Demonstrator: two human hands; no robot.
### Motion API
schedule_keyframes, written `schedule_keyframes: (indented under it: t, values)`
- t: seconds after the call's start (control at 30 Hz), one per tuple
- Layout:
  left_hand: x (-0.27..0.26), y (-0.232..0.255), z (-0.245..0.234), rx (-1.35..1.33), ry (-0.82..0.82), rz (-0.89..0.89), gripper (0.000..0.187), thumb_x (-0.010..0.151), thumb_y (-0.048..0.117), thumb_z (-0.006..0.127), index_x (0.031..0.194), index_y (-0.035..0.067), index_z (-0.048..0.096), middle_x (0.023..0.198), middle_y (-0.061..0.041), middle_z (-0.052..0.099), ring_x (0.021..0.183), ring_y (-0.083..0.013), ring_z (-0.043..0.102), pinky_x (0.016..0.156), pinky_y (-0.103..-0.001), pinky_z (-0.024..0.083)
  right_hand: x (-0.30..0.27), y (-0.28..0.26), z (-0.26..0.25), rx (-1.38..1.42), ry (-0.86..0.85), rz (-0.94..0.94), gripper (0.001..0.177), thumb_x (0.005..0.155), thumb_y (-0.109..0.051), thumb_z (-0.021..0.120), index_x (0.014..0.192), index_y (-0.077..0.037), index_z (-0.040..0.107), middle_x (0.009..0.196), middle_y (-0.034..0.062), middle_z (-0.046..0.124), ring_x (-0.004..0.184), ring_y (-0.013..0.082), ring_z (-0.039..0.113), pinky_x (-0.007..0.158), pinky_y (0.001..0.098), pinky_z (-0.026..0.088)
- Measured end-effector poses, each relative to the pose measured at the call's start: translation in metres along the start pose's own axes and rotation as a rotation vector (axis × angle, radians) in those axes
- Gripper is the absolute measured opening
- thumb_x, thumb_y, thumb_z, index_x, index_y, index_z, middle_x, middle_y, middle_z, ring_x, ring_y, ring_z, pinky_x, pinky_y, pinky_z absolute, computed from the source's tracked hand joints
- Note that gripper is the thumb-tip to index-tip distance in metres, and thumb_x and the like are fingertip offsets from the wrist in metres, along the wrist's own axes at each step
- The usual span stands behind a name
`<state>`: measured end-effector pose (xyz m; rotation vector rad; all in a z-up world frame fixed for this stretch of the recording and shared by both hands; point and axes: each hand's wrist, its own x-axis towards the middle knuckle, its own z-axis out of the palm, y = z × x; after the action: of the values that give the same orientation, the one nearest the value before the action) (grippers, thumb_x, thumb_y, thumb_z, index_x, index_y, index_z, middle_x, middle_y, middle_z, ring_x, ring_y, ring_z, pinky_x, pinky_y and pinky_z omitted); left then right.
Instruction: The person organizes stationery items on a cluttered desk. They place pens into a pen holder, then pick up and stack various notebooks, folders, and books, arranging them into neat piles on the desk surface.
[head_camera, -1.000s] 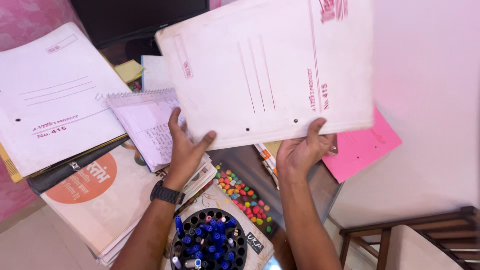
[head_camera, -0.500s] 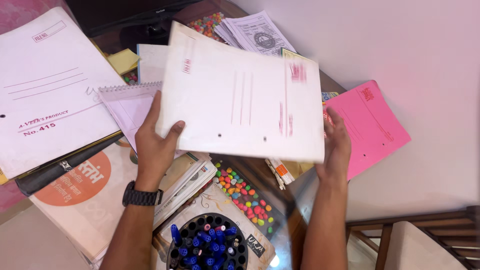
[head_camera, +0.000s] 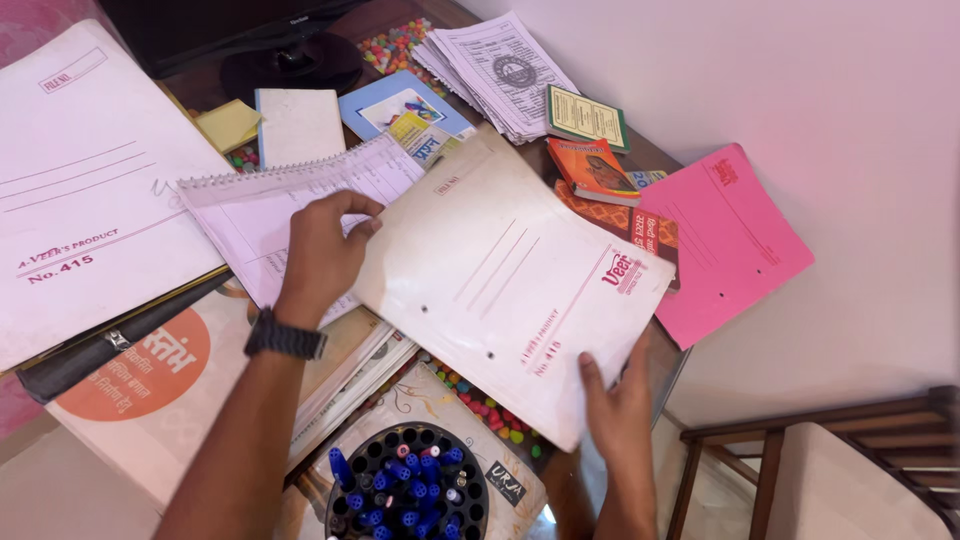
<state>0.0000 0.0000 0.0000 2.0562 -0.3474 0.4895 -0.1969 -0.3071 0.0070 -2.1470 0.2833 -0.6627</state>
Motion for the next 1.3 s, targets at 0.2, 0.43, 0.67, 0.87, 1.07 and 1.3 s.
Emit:
schedule_keyframes:
  t: [0.2, 0.43, 0.67, 0.87, 1.07, 1.3]
  values:
    - [0.033, -0.015, 0.015, -0.528, -0.051, -0.276, 0.008, 0.100, -0.002, 0.060, 0.108, 0.000, 0.059, 0.107, -0.005, 0.069, 0.100, -0.0134, 0.064, 0.090, -0.026, 0.051, -0.025, 0.012, 0.001, 0.390, 0.072, -0.053, 0.063, 0.093, 0.007, 0.066, 0.149, 0.004, 0.039, 0.149, 0.0263, 0.048, 0.135, 0.0306, 0.051, 0.113, 0.0381, 0.042]
    - [0.043, 0.007, -0.002, -0.777, -0.244, -0.283, 0.049, 0.106, 0.034, 0.045, 0.148, 0.009, 0.049, 0.138, -0.005, 0.055, 0.142, -0.0134, 0.043, 0.105, -0.034, 0.041, -0.039, -0.033, 0.030, 0.486, -0.184, -0.424, 0.035, 0.101, 0.011, 0.059, 0.133, -0.003, 0.060, 0.152, 0.0247, 0.058, 0.144, 0.0337, 0.058, 0.120, 0.0438, 0.049]
    - [0.010, 0.036, -0.066, -1.174, -0.273, -0.271, 0.067, 0.107, 0.047, 0.047, 0.154, 0.001, 0.041, 0.146, -0.009, 0.060, 0.132, -0.0196, 0.059, 0.110, -0.037, 0.050, -0.015, -0.107, 0.061, 0.239, -0.624, -0.695, 0.080, 0.074, 0.011, 0.056, 0.152, -0.007, 0.047, 0.165, 0.0210, 0.037, 0.160, 0.0398, 0.027, 0.132, 0.0531, 0.023]
    - [0.001, 0.031, -0.121, -0.521, -0.243, -0.396, 0.060, 0.096, 0.001, 0.063, 0.154, 0.001, 0.048, 0.104, -0.021, 0.071, 0.088, -0.0258, 0.068, 0.077, -0.036, 0.055, 0.039, -0.086, 0.074, 0.181, -1.168, -0.760, 0.072, 0.099, -0.047, 0.051, 0.162, -0.015, 0.038, 0.177, 0.0163, 0.018, 0.166, 0.0388, 0.004, 0.133, 0.0583, 0.009]
    - [-0.003, 0.004, -0.146, -0.277, -0.178, -0.553, 0.062, 0.091, 0.003, 0.066, 0.150, 0.004, 0.048, 0.119, -0.019, 0.070, 0.106, -0.0222, 0.070, 0.087, -0.034, 0.057, 0.047, -0.042, 0.099, -0.322, -0.954, -0.791, 0.073, 0.096, -0.064, 0.051, 0.158, -0.027, 0.039, 0.172, 0.0175, 0.017, 0.159, 0.0456, 0.003, 0.123, 0.0651, 0.006]
    - [-0.022, 0.030, -0.094, 0.716, 0.176, 0.201, 0.064, 0.071, 0.011, 0.083, 0.129, -0.003, 0.062, 0.125, -0.026, 0.062, 0.120, -0.0413, 0.056, 0.101, -0.049, 0.046, 0.016, -0.030, 0.110, -0.427, -0.961, -0.650, 0.072, 0.099, -0.061, 0.049, 0.161, -0.029, 0.035, 0.171, 0.0187, 0.017, 0.155, 0.0510, 0.005, 0.119, 0.0721, 0.000]
